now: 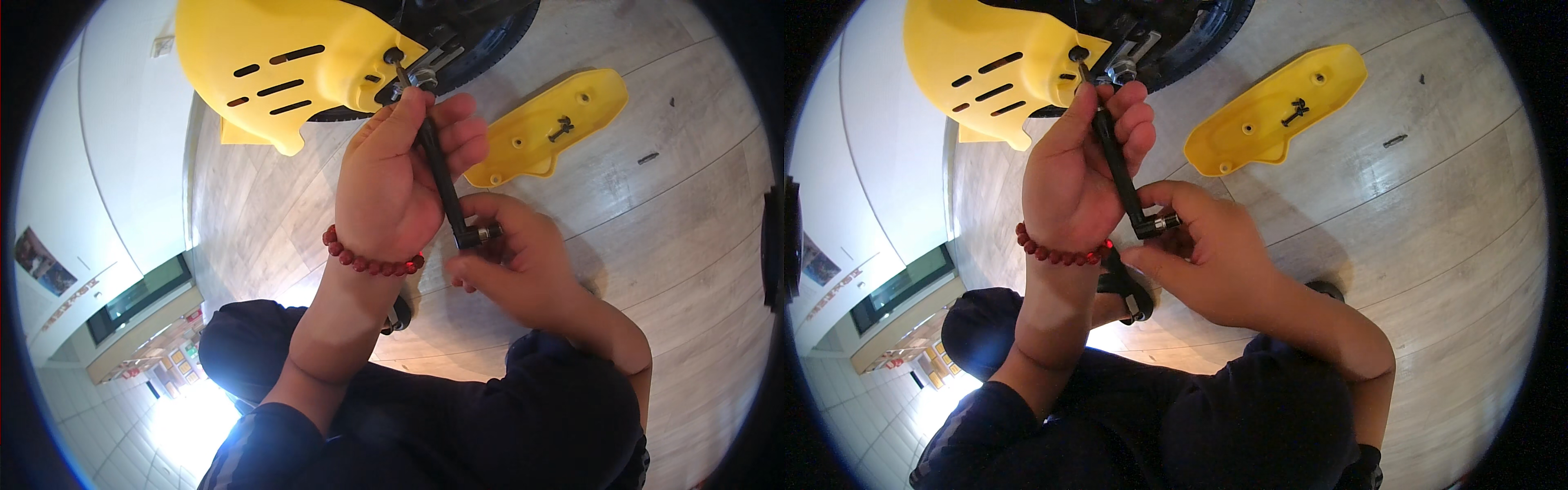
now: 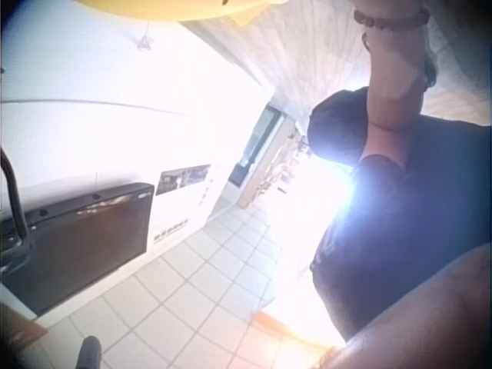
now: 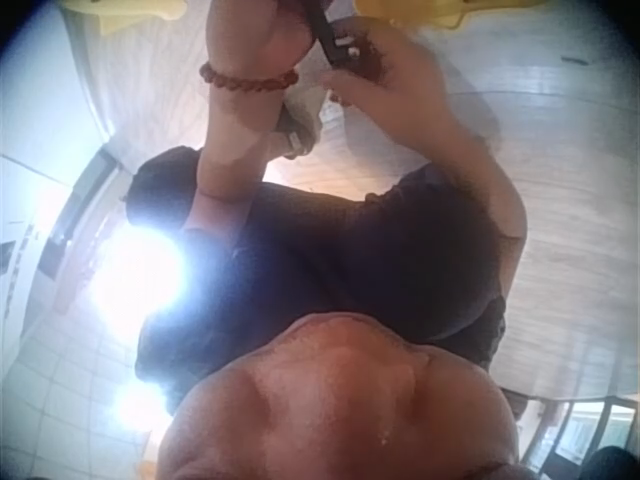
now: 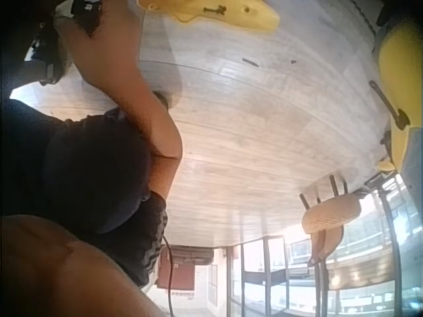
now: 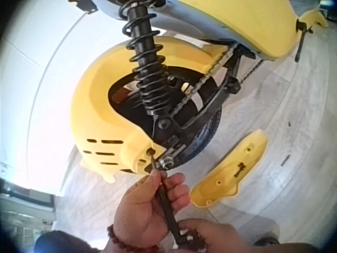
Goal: Remove and replace the plastic chain guard on a yellow electric scooter using a hex key tool.
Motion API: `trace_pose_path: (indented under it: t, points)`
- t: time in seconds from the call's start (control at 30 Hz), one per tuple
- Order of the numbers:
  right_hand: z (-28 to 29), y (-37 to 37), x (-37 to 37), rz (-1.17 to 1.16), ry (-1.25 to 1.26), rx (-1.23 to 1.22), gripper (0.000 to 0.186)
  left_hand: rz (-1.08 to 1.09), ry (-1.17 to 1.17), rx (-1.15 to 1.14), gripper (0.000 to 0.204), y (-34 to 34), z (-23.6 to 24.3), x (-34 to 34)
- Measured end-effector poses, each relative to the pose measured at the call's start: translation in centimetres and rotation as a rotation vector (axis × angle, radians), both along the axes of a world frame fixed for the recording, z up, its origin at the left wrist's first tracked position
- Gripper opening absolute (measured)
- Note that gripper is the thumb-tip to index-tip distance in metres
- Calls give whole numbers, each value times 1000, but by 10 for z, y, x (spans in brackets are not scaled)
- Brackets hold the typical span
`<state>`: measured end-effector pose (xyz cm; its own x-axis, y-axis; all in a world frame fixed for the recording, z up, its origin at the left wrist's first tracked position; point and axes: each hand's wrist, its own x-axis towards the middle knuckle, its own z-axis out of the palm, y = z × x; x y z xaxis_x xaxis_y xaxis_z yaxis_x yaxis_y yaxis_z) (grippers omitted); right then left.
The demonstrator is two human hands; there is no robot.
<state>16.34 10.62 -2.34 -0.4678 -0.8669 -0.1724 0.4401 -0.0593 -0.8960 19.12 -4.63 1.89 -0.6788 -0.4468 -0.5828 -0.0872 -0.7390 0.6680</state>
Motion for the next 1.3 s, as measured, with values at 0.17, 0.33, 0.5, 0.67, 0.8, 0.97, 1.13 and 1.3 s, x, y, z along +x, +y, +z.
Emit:
trace_pose_path:
  t: [0.17,0.33,0.5,0.67,0.8,0.97,1.13,1.3]
  points:
    - [5,8,-11,4,-137,43,41,9,140,176,24,0,-4,0]
    - [4,4,-17,-305,980,-121,40,-80,99,45,29,-5,-12,6]
    - [15,10,-25,-187,1028,-55,44,-113,32,-125,30,-5,-8,7]
    - [9,13,-19,-136,577,-53,49,-102,47,-175,26,0,-11,2]
    - [10,12,-9,-219,185,-33,46,-81,107,-121,24,3,-6,-2]
    - [2,13,-20,-260,678,-1,46,-82,95,-67,24,-5,-10,2]
    - [2,8,-26,-315,943,-37,50,-166,152,-80,28,-8,-6,5]
    - [-5,12,-20,-436,178,-72,48,-180,161,-46,31,-6,-2,-2]
